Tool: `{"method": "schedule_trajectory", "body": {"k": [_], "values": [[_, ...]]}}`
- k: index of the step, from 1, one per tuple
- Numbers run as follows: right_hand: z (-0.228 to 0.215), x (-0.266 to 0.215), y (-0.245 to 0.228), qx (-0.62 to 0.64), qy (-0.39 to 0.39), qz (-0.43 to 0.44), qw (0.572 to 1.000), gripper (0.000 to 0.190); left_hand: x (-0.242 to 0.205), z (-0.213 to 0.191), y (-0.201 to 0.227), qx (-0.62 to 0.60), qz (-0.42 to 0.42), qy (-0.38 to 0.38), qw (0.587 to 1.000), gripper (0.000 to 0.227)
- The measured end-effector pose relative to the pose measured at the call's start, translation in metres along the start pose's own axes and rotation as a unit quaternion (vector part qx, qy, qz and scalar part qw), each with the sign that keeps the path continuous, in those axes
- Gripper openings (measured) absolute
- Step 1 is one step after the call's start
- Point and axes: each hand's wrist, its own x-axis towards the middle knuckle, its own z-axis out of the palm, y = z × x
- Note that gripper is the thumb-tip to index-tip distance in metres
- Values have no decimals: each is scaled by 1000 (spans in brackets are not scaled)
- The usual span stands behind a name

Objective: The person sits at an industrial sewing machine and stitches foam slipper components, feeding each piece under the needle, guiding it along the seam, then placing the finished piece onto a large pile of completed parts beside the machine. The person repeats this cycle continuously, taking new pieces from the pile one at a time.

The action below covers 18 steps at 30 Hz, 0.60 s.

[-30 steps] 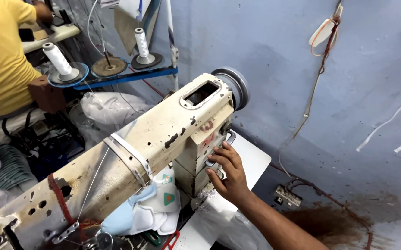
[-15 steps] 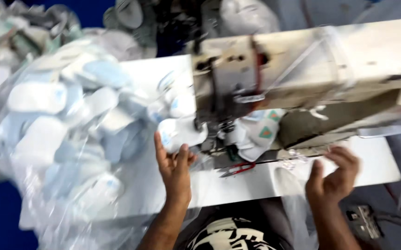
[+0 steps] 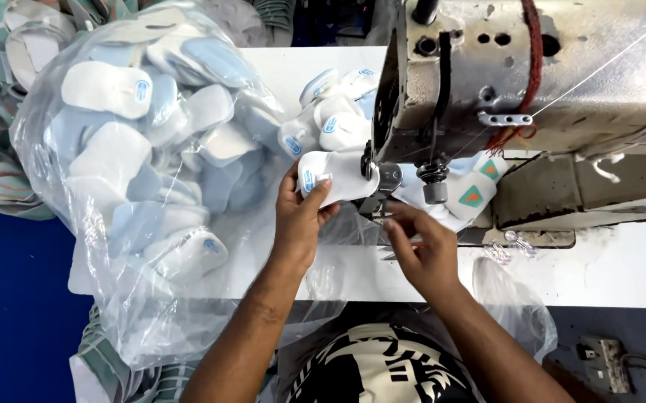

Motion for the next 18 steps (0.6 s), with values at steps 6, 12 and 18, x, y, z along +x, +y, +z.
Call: {"method": "schedule_trajectory", "body": {"k": [6,12,18], "values": [[15,33,-11,-35,12,90,995,27,-1,-1,2,-3,-9,-9,1000,54],[23,37,3,26,30,63,997,17,2,-3,-1,-6,-23,-5,1000,52],[20,46,-30,-56,-20,116,991,11,5,-7,-9,-2,-38,-25,999,45]]}}
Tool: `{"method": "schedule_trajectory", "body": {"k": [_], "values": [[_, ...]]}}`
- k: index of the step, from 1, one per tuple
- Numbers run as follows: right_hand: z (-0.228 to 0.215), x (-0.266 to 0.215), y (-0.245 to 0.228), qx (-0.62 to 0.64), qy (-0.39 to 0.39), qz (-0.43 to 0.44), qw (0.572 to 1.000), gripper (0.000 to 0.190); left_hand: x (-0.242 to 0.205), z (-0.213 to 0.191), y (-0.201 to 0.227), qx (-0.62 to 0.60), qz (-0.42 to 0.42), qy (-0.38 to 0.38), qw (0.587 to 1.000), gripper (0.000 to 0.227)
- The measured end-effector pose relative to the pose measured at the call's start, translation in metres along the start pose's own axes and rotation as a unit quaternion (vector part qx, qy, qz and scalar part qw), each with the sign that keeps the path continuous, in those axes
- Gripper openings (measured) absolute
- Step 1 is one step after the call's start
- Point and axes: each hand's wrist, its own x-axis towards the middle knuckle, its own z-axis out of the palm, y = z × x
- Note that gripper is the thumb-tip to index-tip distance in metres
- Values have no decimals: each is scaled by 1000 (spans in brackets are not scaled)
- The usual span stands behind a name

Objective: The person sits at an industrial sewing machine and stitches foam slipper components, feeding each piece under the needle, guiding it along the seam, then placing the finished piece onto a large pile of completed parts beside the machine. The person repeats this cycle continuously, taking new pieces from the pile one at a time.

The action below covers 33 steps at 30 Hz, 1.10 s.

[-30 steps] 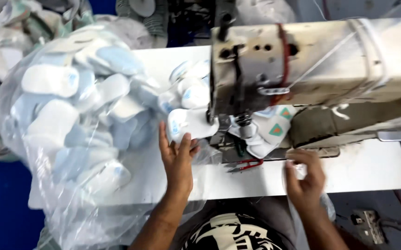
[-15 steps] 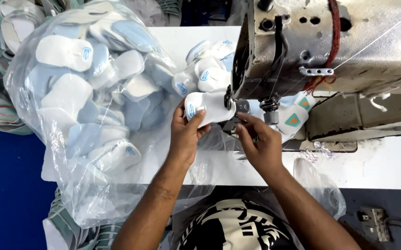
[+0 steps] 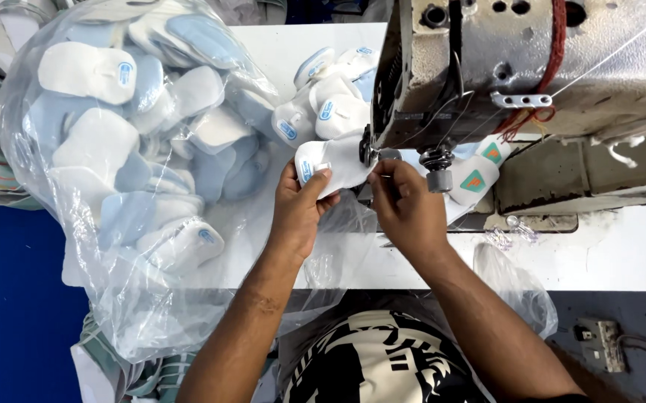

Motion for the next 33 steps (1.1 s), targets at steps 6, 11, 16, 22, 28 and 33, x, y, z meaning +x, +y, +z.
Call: {"method": "schedule_trajectory", "body": {"k": [6,11,16,22,28,33], "values": [[20,-40,14,-71,-163,-193,965,10,-5,5,15,-4,-27,0,1000,51],[8,-39,34,-72,-195,-159,965,17,0,-2,10,-4,-19,-16,1000,51],[6,-32,56,15,-88,-61,994,31,7,-1,9,3,-36,-16,999,46],[11,-22,56,308,-145,161,926,37,-16,0,10,-22,-63,-28,997,46],[-9,-41,67,302,-154,110,934,41,-27,-10,-18,14,-26,-26,999,46],[-83,-71,116,65,141,-152,976,16,-43,9,-31,-68,-95,-8,993,48]]}}
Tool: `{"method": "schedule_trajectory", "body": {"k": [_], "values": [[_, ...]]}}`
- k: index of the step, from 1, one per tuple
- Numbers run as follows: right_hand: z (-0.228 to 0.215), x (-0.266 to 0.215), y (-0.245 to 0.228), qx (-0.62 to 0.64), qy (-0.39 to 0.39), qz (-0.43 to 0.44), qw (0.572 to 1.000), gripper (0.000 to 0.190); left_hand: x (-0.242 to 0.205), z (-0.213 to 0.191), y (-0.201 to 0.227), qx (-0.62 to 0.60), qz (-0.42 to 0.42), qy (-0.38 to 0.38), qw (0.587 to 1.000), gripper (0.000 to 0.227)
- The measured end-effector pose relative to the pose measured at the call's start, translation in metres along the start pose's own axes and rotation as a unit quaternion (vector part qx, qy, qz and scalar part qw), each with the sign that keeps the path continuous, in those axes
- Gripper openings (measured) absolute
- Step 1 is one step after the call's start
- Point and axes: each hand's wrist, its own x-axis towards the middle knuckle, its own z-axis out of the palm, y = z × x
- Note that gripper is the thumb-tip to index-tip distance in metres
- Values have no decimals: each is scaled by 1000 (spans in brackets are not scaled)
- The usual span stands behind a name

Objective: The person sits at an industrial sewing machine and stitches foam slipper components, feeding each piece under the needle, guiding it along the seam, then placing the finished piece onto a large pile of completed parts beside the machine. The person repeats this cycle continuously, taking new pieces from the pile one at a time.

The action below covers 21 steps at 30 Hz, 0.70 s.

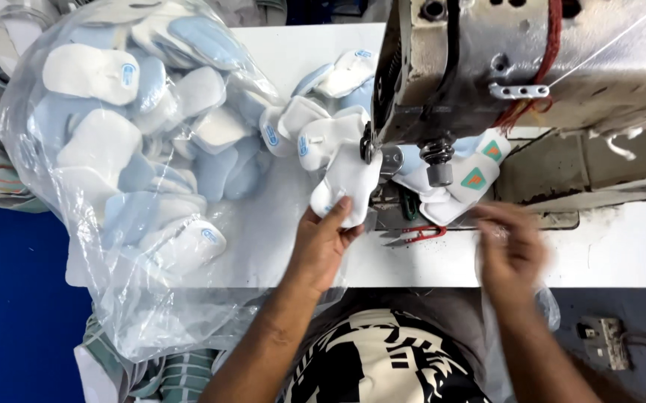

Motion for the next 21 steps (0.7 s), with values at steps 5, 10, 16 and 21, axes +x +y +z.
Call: {"method": "schedule_trajectory", "body": {"k": [5,10,16,21], "values": [[-114,7,48,-308,185,-92,929,16,-1,15,-12,-63,14,-26,998,41],[-161,8,127,-444,237,57,862,25,15,26,-5,-60,36,-19,997,38],[-116,29,129,-420,243,-209,849,43,34,23,-17,-51,42,4,998,39],[-115,38,98,-274,222,-205,913,52,23,31,-14,-13,76,29,997,42]]}}
